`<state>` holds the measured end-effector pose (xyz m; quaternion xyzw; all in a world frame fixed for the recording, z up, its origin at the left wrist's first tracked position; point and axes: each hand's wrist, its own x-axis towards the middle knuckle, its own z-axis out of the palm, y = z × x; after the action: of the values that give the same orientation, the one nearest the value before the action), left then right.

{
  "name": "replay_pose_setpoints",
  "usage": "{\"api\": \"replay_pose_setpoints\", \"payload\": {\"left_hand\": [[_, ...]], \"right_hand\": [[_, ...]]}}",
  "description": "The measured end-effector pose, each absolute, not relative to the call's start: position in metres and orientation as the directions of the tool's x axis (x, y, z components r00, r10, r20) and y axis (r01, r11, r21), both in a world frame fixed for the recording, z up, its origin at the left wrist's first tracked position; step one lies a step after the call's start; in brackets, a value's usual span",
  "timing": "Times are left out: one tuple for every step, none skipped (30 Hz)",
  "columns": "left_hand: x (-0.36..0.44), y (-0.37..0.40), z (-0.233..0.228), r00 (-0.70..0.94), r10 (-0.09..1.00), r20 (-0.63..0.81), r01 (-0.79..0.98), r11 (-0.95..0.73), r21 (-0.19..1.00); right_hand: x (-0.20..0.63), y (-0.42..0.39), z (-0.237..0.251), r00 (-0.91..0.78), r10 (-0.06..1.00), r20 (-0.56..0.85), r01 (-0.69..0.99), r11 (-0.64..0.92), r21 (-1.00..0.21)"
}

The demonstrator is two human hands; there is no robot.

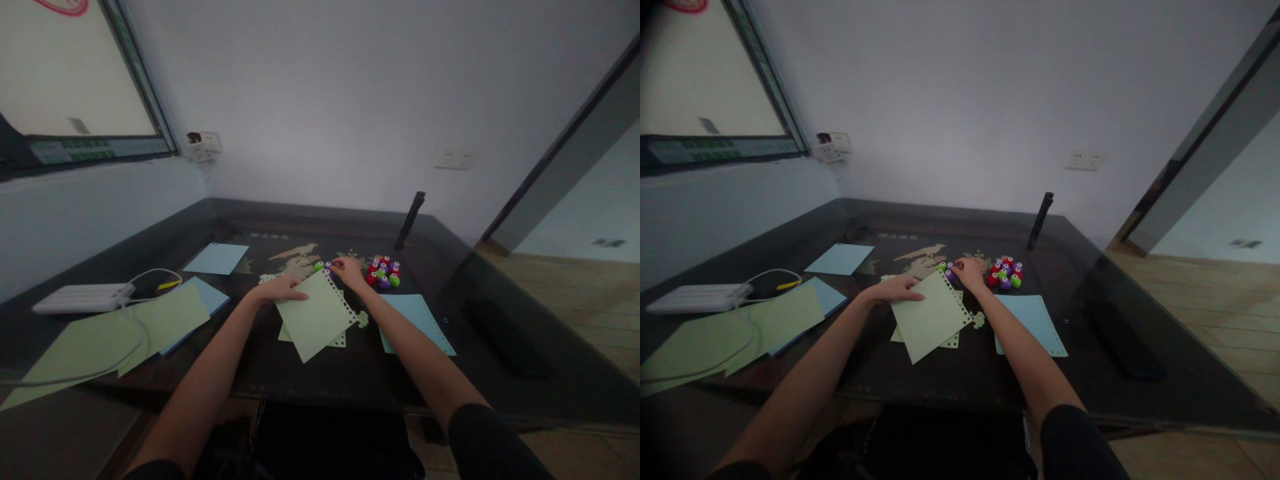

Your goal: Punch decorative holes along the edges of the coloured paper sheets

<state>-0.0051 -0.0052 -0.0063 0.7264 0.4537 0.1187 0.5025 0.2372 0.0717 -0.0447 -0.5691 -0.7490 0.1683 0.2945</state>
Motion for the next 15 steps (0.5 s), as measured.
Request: {"api": "replay_pose_setpoints", "payload": {"left_hand": [[-0.005,-0.005,-0.006,0.564,0.777,-0.281,0.541,-0.09,0.836],[-0.005,-0.005,-0.005,0.567,0.776,-0.277,0.541,-0.097,0.835],[-0.005,-0.005,-0.005,0.568,0.775,-0.277,0.544,-0.101,0.833],[-0.005,-0.005,-0.005,0.564,0.777,-0.279,0.551,-0.103,0.828],[-0.004,-0.005,-0.005,0.558,0.78,-0.283,0.561,-0.103,0.822],[-0.004,-0.005,-0.005,0.554,0.782,-0.287,0.566,-0.101,0.818],[-0.004,-0.005,-0.006,0.553,0.782,-0.288,0.566,-0.099,0.818],[-0.004,-0.005,-0.006,0.557,0.779,-0.287,0.561,-0.097,0.822],[-0.004,-0.005,-0.007,0.562,0.776,-0.286,0.553,-0.095,0.828],[-0.004,-0.004,-0.008,0.566,0.773,-0.285,0.543,-0.089,0.835],[-0.004,-0.004,-0.009,0.568,0.772,-0.285,0.535,-0.083,0.84],[-0.004,-0.004,-0.01,0.565,0.774,-0.286,0.531,-0.076,0.844],[-0.004,-0.004,-0.011,0.559,0.778,-0.288,0.531,-0.068,0.845],[-0.004,-0.003,-0.011,0.55,0.783,-0.29,0.531,-0.06,0.845],[-0.004,-0.003,-0.012,0.541,0.789,-0.29,0.529,-0.052,0.847]], "right_hand": [[0.236,0.074,-0.045,-0.189,0.951,0.246,0.772,0.298,-0.561],[0.235,0.076,-0.044,-0.2,0.95,0.24,0.791,0.301,-0.533],[0.235,0.077,-0.043,-0.211,0.95,0.23,0.81,0.302,-0.503],[0.234,0.078,-0.041,-0.226,0.95,0.217,0.826,0.305,-0.474],[0.234,0.079,-0.04,-0.245,0.948,0.201,0.838,0.311,-0.448],[0.234,0.08,-0.038,-0.264,0.947,0.182,0.847,0.318,-0.426],[0.234,0.08,-0.036,-0.281,0.946,0.163,0.853,0.324,-0.409],[0.234,0.081,-0.034,-0.292,0.945,0.148,0.856,0.327,-0.399],[0.234,0.081,-0.033,-0.299,0.944,0.137,0.858,0.329,-0.395],[0.234,0.082,-0.032,-0.301,0.944,0.132,0.857,0.329,-0.397],[0.234,0.082,-0.031,-0.3,0.945,0.132,0.855,0.328,-0.401],[0.233,0.082,-0.031,-0.298,0.945,0.137,0.852,0.328,-0.407],[0.233,0.081,-0.031,-0.296,0.945,0.141,0.851,0.328,-0.411],[0.233,0.081,-0.03,-0.291,0.945,0.148,0.849,0.327,-0.416],[0.233,0.079,-0.03,-0.284,0.945,0.16,0.843,0.326,-0.427]]}}
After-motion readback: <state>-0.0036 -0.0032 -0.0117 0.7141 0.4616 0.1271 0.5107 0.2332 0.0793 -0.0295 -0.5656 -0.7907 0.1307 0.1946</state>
